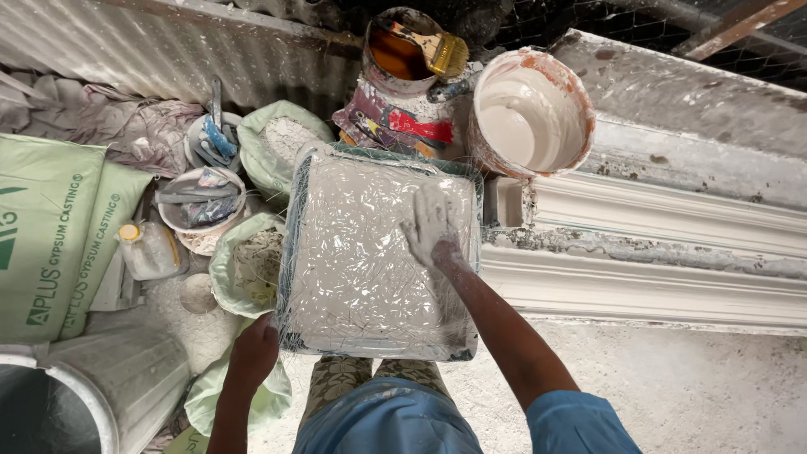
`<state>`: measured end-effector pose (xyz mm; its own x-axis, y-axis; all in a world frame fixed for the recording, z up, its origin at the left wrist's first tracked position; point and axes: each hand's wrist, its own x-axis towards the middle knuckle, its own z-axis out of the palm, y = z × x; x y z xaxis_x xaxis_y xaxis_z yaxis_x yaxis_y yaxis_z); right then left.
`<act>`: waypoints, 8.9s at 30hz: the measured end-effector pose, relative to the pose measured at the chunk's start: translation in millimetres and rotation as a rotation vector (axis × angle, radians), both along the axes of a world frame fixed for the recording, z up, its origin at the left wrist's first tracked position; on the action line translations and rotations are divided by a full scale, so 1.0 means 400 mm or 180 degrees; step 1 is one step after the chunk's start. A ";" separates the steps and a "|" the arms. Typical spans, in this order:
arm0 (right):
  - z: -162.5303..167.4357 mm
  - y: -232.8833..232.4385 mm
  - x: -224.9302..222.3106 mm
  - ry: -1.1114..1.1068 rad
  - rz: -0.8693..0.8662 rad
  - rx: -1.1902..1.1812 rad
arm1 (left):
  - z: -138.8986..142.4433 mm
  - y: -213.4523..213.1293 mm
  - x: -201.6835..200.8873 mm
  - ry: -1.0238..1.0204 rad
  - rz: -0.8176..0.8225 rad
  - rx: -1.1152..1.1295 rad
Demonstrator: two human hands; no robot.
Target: The person pours a white liquid from a bucket onto a square mesh frame and spreads it evenly with their hands. They repeatedly smooth the surface, press the material into the mesh, and use a small tool to trim excess along the edges. The person continues to level and compact the material until the surface is uniform.
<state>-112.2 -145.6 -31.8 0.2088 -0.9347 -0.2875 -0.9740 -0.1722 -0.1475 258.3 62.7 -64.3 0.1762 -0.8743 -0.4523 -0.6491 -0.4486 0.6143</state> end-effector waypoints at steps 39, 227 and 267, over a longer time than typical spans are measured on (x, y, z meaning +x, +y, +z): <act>0.065 0.157 0.127 0.0198 0.0061 0.0469 | 0.035 0.002 -0.010 0.0126 0.0228 0.0210; 0.012 0.310 0.009 0.0213 -0.0263 0.0039 | 0.304 0.005 -0.340 0.0790 0.0048 -0.2026; 0.059 0.472 -0.193 -0.0313 0.1389 0.0324 | 0.274 0.016 -0.318 0.0745 -0.0331 -0.1799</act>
